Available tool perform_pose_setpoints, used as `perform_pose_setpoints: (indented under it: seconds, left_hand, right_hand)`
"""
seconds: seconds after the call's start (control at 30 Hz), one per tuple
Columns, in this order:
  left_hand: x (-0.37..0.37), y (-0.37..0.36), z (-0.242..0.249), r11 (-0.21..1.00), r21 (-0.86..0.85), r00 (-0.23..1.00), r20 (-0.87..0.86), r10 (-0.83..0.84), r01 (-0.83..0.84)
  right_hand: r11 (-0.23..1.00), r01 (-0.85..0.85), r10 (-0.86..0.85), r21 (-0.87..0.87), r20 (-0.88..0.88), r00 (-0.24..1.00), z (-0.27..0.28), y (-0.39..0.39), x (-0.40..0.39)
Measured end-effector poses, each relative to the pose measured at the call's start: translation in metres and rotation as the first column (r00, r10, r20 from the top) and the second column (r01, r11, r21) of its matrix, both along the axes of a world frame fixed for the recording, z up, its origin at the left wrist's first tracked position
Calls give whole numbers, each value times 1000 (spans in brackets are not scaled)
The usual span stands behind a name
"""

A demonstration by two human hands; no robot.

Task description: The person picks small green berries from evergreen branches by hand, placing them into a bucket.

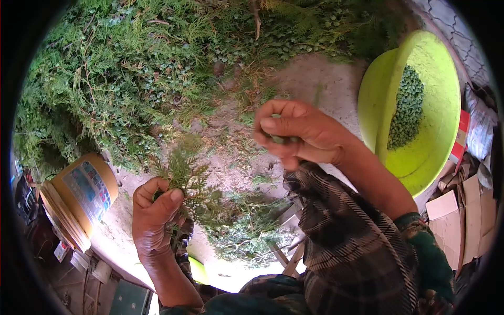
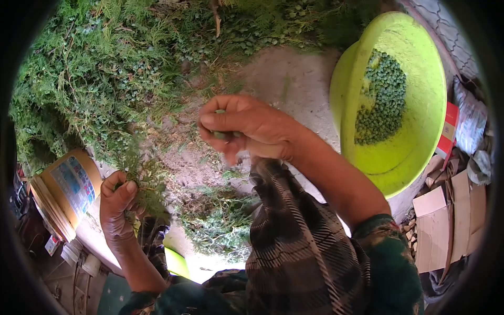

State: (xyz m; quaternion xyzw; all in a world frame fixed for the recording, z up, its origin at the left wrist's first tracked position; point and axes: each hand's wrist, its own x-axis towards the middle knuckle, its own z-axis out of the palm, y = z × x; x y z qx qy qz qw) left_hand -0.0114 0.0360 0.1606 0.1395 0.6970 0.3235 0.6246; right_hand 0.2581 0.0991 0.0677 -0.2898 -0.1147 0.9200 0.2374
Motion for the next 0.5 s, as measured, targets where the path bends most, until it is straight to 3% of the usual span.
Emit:
perform_pose_setpoints:
  seconds: [0.07, 0.13, 0.2, 0.33, 0.4, 0.47, 0.5]
  left_hand:
    - [0, 0, -11, 999, 24, 997, 70, -34, 32]
    - [7, 2, -17, 999, 30, 997, 77, 26, -28]
    - [14, 2, -20, 1000, 6, 1000, 0, -4, 4]
    - [15, -1, -30, 1000, -2, 1000, 1, 8, -8]
    - [16, -1, -34, 995, 34, 993, 75, 91, -94]
    - [18, 0, -38, 993, 41, 991, 84, 104, -108]
    - [18, 0, -38, 991, 47, 989, 91, 119, -123]
  right_hand:
    - [999, 36, -36, -15, -23, 999, -1, -1, -7]
    - [956, 179, -232, -235, -227, 946, -3, -4, -17]
    - [956, 177, -232, -236, -236, 944, -6, -5, -19]
    - [960, 130, -190, -248, -235, 953, -3, -4, -22]
    - [959, 125, -182, -254, -217, 959, -3, -4, -21]
    - [998, 69, -69, 1, -75, 995, -6, -4, -11]
    - [984, 34, -81, 173, 271, 959, 26, 4, -1]
